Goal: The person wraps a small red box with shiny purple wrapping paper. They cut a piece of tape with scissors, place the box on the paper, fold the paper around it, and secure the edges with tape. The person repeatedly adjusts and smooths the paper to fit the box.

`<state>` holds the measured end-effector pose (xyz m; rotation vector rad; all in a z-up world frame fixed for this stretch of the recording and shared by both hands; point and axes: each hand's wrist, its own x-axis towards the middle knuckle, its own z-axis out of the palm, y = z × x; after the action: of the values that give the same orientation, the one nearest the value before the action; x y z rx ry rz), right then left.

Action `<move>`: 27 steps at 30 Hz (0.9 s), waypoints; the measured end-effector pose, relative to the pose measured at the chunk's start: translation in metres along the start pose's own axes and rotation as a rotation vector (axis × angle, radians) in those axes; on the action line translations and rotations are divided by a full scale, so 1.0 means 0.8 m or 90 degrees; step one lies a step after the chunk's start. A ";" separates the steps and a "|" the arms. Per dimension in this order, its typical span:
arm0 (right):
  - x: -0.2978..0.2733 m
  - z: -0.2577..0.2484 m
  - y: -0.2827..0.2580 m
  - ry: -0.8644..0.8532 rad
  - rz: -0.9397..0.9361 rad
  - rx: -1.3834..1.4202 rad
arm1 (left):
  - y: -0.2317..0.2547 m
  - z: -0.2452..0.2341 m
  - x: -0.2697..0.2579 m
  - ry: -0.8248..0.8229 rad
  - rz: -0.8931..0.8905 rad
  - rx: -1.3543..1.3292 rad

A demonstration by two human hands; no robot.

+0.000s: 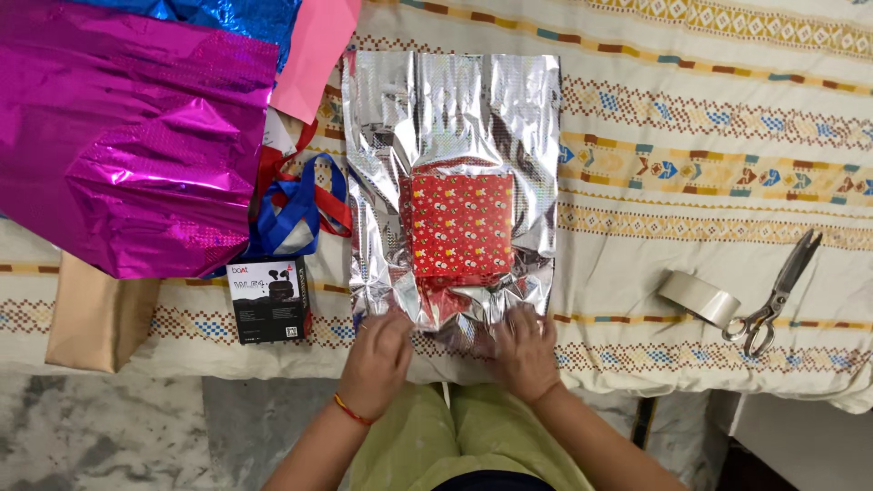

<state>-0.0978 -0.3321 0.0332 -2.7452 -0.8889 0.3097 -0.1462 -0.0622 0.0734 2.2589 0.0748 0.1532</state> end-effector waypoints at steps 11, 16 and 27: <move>0.104 -0.083 0.132 -0.049 0.284 0.351 | -0.034 -0.013 0.085 0.030 0.037 0.039; 0.139 -0.044 0.177 -0.173 0.378 0.385 | -0.065 0.004 0.118 -0.009 0.035 0.026; 0.156 0.065 0.213 0.056 0.452 0.750 | -0.147 0.026 0.159 -0.046 0.083 0.080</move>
<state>0.0796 -0.3835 -0.0814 -1.7849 0.3170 0.5791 -0.0177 0.0100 -0.0194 2.3925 -0.1048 0.1390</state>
